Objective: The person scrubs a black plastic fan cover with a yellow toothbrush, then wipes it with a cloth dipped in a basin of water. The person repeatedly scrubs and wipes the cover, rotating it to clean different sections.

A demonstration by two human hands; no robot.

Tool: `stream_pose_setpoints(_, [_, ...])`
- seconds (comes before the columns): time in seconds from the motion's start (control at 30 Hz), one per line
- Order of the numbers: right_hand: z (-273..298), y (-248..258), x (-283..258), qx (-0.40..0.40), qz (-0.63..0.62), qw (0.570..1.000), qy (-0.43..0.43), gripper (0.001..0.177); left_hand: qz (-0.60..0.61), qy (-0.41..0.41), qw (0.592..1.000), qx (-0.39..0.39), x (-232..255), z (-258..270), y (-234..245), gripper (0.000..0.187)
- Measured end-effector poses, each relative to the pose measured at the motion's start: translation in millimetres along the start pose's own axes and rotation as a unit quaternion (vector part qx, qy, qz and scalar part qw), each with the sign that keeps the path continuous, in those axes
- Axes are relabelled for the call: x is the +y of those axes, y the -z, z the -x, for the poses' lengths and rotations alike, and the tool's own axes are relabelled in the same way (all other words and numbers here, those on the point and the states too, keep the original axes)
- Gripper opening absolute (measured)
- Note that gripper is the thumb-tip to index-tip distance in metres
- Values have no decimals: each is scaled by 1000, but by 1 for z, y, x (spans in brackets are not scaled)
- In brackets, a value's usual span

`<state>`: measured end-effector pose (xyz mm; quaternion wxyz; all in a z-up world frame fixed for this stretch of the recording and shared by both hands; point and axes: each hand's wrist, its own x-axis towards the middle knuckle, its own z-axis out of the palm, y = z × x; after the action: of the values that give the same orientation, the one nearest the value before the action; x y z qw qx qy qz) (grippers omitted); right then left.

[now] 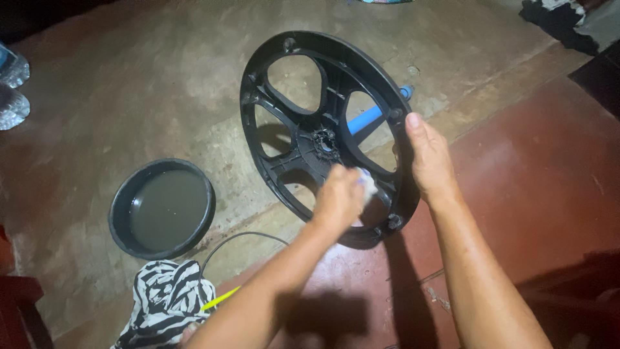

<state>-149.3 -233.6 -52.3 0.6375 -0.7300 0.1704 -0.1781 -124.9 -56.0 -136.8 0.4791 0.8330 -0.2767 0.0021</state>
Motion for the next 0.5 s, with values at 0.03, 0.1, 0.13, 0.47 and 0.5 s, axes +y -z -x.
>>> stream_pose_setpoints(0.03, [-1, -1, -1, -2, -11, 1000, -2, 55, -22, -16, 1000, -14, 9, 5, 1, 18])
stream_pose_setpoints(0.1, [-3, -2, -3, -9, -33, 999, -8, 53, -15, -60, 997, -49, 23, 13, 6, 14])
stream_pose_setpoints(0.13, [-4, -3, -4, -8, -30, 1000, -5, 54, -12, -82, 994, -66, 28, 13, 8, 12])
stream_pose_setpoints(0.47, [-8, -3, 2, 13, 12, 1000, -8, 54, 42, -96, 991, -85, 15, 10, 4, 15])
stream_pose_setpoints(0.5, [-6, -4, 3, 13, 8, 1000, -16, 53, 76, -113, 986, -95, 5, 8, 4, 18])
